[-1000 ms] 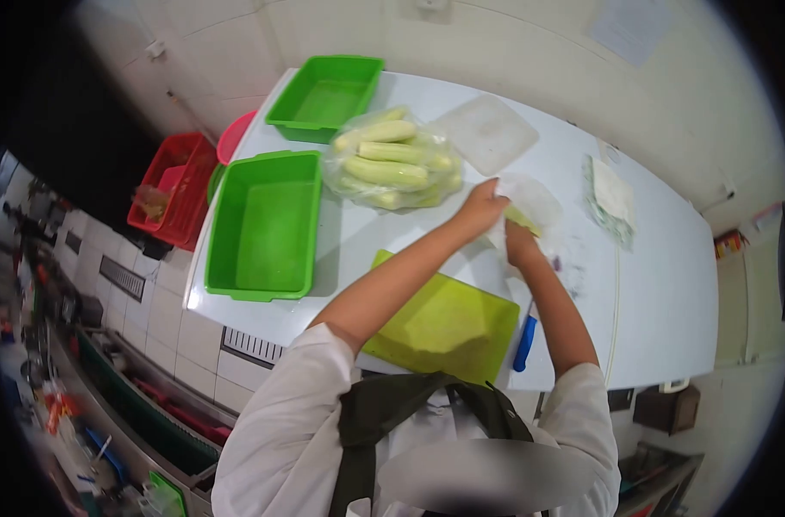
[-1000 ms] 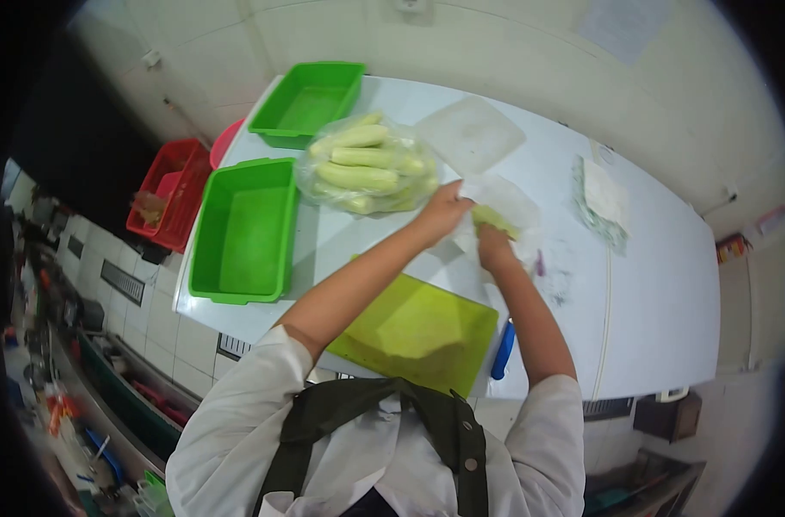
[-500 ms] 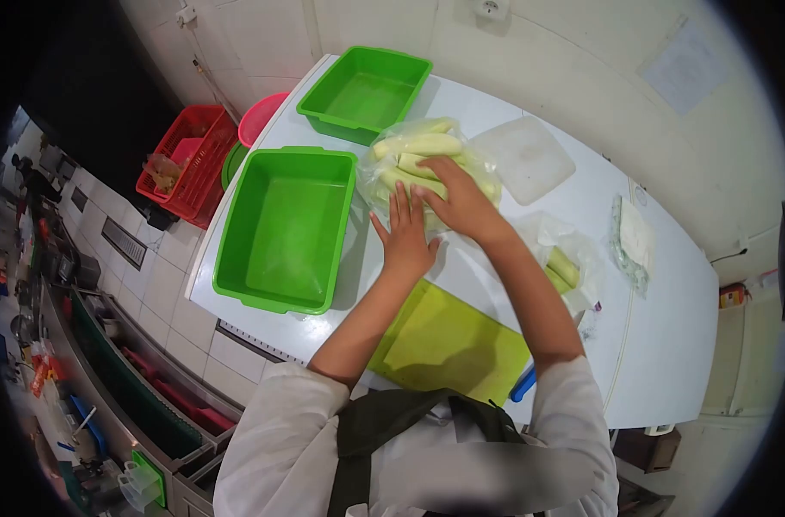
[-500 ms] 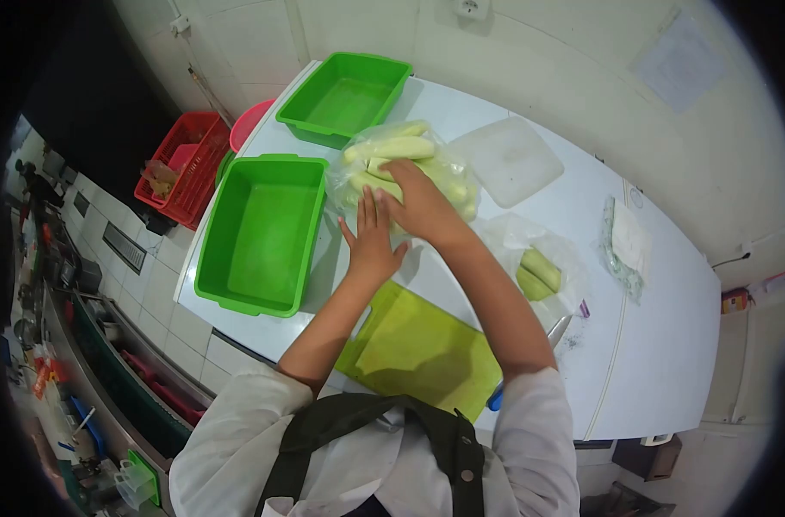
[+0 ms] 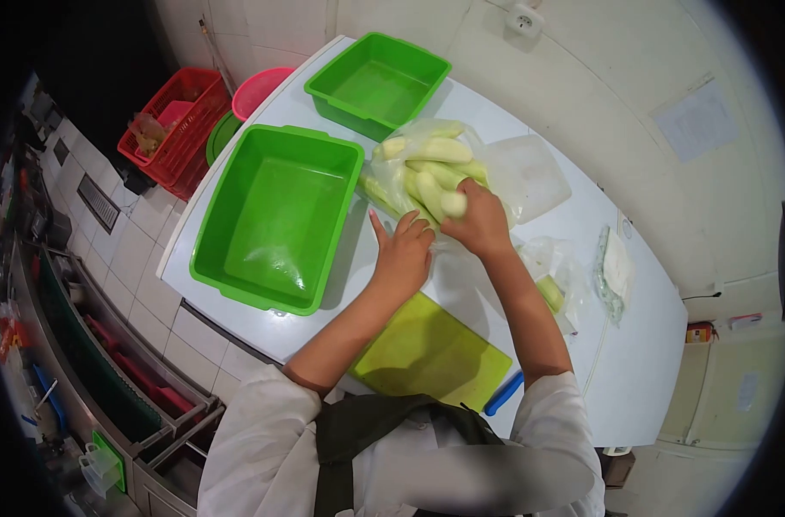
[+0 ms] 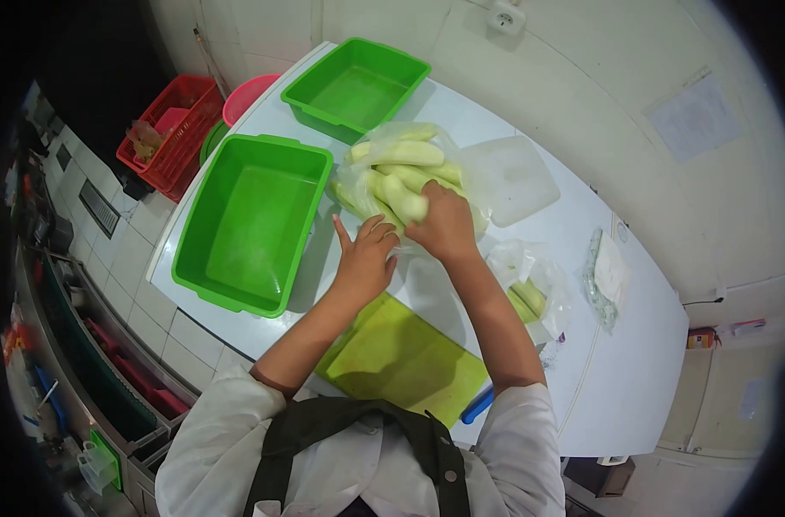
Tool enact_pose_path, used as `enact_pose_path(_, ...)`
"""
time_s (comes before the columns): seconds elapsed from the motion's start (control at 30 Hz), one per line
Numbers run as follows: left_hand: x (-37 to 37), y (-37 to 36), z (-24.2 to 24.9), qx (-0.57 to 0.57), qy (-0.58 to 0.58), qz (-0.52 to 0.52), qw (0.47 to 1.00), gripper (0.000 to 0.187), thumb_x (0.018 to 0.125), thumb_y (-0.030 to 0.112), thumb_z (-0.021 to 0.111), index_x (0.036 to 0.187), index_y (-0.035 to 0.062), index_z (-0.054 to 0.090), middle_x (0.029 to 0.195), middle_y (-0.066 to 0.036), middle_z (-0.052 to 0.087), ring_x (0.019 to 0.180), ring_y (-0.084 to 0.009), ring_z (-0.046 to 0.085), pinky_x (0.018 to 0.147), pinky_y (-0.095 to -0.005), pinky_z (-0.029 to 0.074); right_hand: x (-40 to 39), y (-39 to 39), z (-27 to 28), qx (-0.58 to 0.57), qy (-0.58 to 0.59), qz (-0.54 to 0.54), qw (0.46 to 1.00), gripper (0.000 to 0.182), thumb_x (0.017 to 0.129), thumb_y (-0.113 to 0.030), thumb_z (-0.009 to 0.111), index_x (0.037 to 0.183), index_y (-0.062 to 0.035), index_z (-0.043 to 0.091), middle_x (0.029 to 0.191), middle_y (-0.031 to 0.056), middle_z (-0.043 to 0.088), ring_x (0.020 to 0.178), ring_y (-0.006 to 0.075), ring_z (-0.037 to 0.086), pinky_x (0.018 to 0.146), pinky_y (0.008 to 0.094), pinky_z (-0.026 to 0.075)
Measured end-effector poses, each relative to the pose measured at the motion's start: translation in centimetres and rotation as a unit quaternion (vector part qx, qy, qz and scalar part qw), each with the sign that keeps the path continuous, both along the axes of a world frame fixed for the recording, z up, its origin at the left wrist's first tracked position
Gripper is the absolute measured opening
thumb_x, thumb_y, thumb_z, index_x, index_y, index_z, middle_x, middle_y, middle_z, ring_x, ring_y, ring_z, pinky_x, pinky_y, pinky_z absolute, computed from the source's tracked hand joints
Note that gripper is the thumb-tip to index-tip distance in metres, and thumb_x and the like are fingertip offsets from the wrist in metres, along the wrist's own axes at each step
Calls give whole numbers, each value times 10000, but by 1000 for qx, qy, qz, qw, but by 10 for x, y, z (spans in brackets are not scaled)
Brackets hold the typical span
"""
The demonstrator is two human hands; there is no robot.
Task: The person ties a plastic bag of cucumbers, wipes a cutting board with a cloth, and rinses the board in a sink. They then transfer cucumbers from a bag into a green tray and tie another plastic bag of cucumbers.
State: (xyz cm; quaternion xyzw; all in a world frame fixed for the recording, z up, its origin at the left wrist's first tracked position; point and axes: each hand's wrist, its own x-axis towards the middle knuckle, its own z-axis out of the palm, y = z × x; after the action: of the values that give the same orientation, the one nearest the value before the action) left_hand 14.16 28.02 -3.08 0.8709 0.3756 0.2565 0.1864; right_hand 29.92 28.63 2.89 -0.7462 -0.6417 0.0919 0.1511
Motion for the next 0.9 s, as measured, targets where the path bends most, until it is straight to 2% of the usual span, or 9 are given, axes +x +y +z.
enact_pose_path(0.13,-7,11,21,-36,86,-33,995,311,695,98,657,1000,113,592,1044,-40,552,1126,-235,445,972,-701,68,10,-18,15,59,174,109,977,386,629,-59,711,944,-17,491,845,155,547,782,255,551,728,317,456)
enact_pose_path(0.2,-9,10,25,-54,108,-39,992,337,702,105,655,1033,115,592,1034,-46,558,1126,-232,447,968,-706,74,20,-29,29,145,180,128,965,284,695,-8,657,929,-2,496,847,125,545,775,216,541,737,292,448)
enact_pose_path(0.23,-9,11,26,-51,85,-33,995,341,709,99,645,1045,109,589,1032,-54,560,1119,-239,452,974,-689,103,19,-35,40,186,181,140,955,234,728,17,630,921,5,498,848,110,544,771,197,536,741,279,443)
enact_pose_path(0.33,-15,7,27,-61,-12,-11,998,346,727,76,613,1071,91,578,1036,-85,564,1089,-268,470,981,-618,202,-3,-78,89,242,384,105,885,158,762,61,562,908,10,533,881,52,537,838,111,529,737,240,429)
enact_pose_path(0.4,-18,5,40,-75,-126,17,989,343,735,55,588,1077,76,570,1053,-109,562,1061,-294,488,974,-541,284,-30,-96,101,262,434,90,857,157,746,83,519,884,15,551,839,54,555,784,113,551,707,231,436)
enact_pose_path(0.43,-21,4,43,-47,-165,-3,985,312,736,16,555,1045,51,575,1048,-145,566,1011,-327,515,904,-427,378,-25,-104,95,212,406,102,883,161,733,91,508,866,14,556,808,53,566,747,120,561,691,235,442)
enact_pose_path(0.5,-26,-8,33,-93,-196,-44,975,281,734,3,547,1010,40,583,1003,-151,578,972,-329,534,859,-395,407,-19,-110,68,143,370,64,916,138,723,93,511,815,11,574,721,50,593,661,135,585,656,250,466)
enact_pose_path(0.73,-39,-45,7,-172,-191,-93,962,178,727,46,598,904,38,609,853,-122,606,833,-300,574,736,-361,457,-8,-124,0,110,615,-52,779,103,746,101,532,806,38,587,714,93,621,640,148,604,645,277,503)
enact_pose_path(0.9,-43,-57,28,-221,-205,-94,949,193,738,59,632,929,34,626,840,-105,625,759,-218,594,693,-295,464,-16,-136,-10,143,730,-14,668,134,757,95,580,876,36,590,784,151,651,688,194,639,658,304,525)
